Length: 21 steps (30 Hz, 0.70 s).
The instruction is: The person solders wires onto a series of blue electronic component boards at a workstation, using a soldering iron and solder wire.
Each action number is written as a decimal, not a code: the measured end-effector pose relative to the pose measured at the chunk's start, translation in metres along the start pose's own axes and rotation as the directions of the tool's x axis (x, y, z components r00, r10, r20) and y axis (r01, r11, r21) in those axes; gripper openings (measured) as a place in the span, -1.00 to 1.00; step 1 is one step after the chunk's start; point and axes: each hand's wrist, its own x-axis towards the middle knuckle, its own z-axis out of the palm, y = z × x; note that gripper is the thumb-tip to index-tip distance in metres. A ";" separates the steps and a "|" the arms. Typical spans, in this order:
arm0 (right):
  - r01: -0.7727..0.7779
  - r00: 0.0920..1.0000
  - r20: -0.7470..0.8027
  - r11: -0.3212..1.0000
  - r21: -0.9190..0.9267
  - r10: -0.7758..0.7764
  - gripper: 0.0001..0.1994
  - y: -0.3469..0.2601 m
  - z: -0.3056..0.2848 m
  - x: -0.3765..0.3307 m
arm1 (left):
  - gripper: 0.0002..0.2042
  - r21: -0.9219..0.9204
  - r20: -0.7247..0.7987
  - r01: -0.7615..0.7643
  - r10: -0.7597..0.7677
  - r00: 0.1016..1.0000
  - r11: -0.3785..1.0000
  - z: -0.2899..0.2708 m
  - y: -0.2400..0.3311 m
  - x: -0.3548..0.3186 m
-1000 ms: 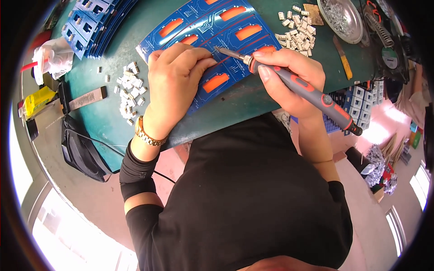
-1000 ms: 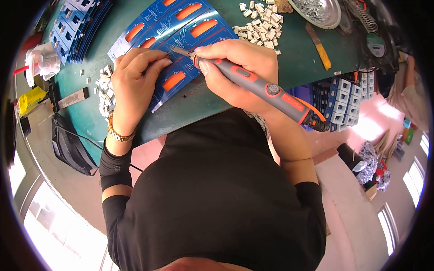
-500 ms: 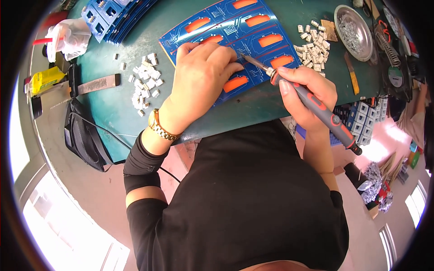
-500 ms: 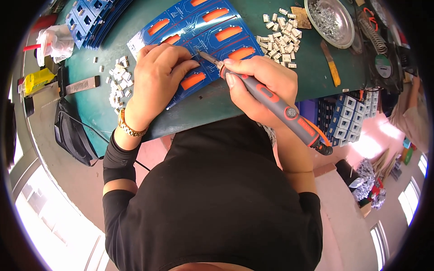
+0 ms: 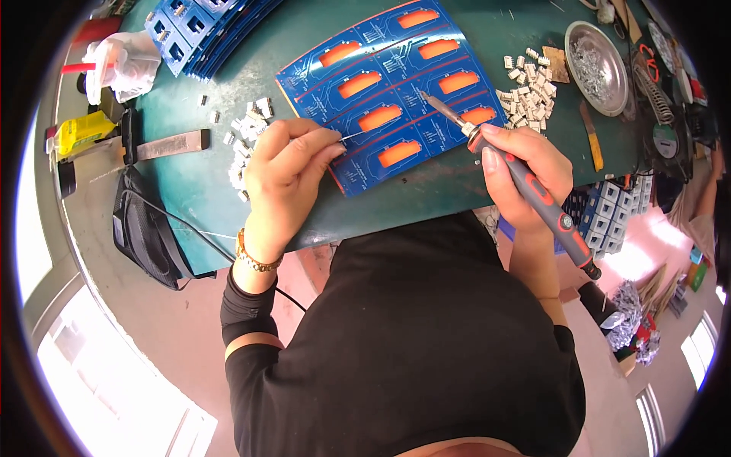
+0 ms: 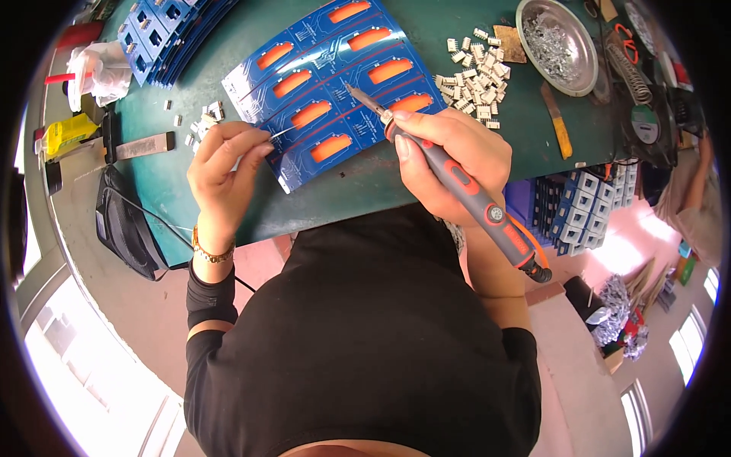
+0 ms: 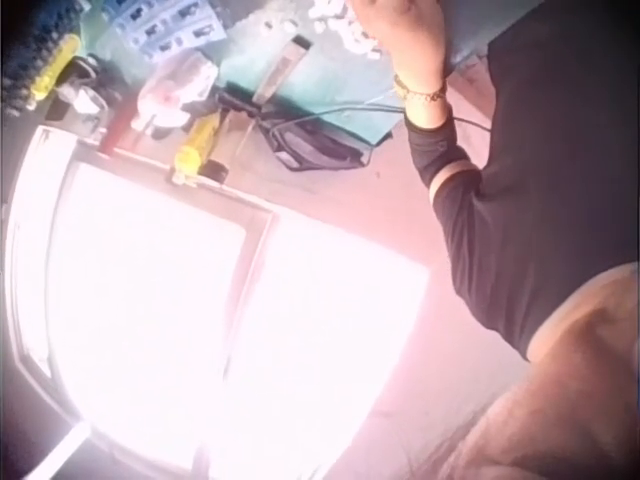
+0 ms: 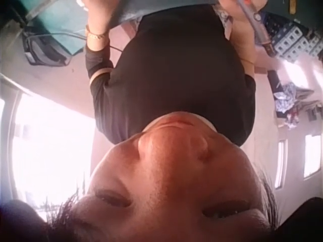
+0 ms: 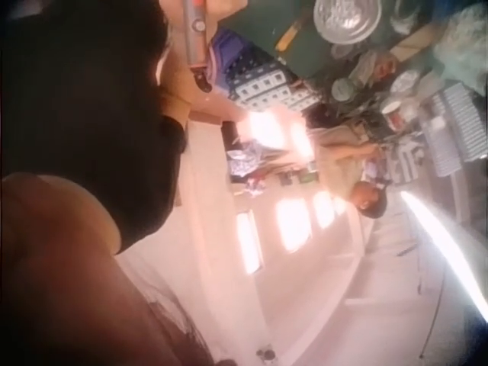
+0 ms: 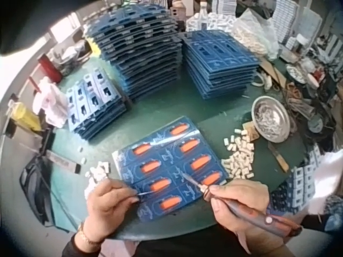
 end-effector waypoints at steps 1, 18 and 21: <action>0.000 1.000 0.007 1.000 -0.006 0.000 -0.77 0.001 0.000 0.001 | -0.83 -0.066 -0.063 0.018 -0.022 0.998 0.998 0.001 0.001 0.003; -0.029 0.999 -0.029 0.991 0.133 0.033 -0.84 0.017 0.027 0.038 | -0.94 -0.138 -0.140 0.194 -0.213 0.967 0.971 0.017 -0.004 0.039; -0.035 0.999 -0.008 0.988 0.152 0.036 -0.84 0.019 0.029 0.039 | -0.93 -0.114 -0.098 0.207 -0.219 0.971 0.972 0.017 -0.007 0.037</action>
